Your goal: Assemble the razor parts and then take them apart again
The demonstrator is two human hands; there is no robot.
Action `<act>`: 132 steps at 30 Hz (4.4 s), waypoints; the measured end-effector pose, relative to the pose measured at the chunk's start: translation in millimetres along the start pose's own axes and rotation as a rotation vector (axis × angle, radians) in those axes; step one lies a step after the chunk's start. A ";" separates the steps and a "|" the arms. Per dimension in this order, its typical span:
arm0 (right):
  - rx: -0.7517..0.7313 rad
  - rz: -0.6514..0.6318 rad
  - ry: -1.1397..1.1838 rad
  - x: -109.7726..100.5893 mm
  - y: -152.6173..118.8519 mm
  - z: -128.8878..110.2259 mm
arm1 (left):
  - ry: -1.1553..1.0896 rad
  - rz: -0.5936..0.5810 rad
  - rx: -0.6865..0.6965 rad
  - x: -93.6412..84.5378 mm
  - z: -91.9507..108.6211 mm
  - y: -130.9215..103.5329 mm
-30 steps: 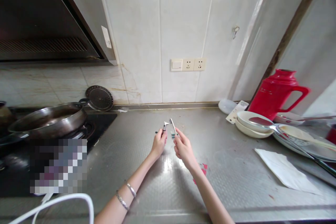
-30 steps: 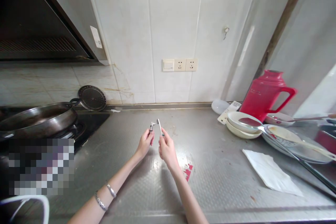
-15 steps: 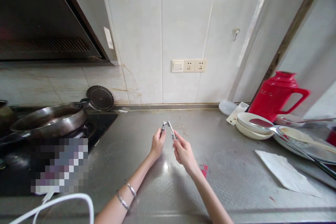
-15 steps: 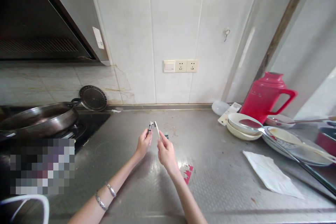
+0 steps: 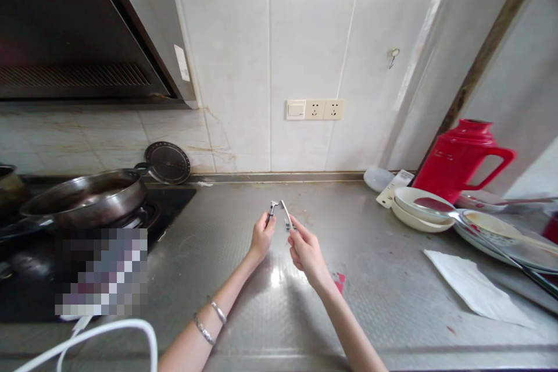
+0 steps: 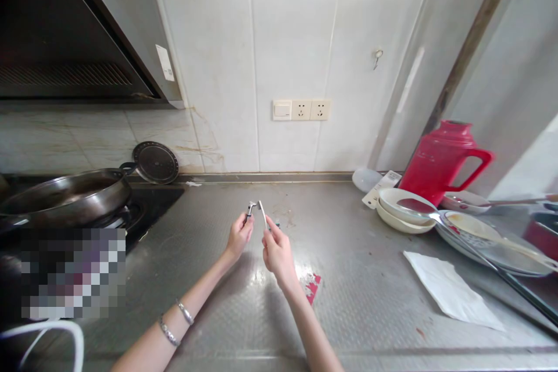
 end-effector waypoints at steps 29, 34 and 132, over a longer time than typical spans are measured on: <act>0.027 0.040 0.069 8.1 -8.2 9.9 | 0.029 0.026 0.021 0.1 1.6 -2.1; 0.011 0.077 0.098 9.9 -8.9 7.8 | 0.068 0.044 0.046 0.5 3.0 -3.3; -0.632 0.190 -0.571 -31.1 83.8 9.7 | -0.448 -0.575 -0.795 19.4 1.9 -22.7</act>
Point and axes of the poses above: each hand's wrist, its own y-axis towards the middle knuckle, its own x-axis out of the palm, z = x × y, the point moved 3 cm from there along y, towards the middle knuckle, and after that the axes turned 10 degrees about z, right-handed, at the moved point
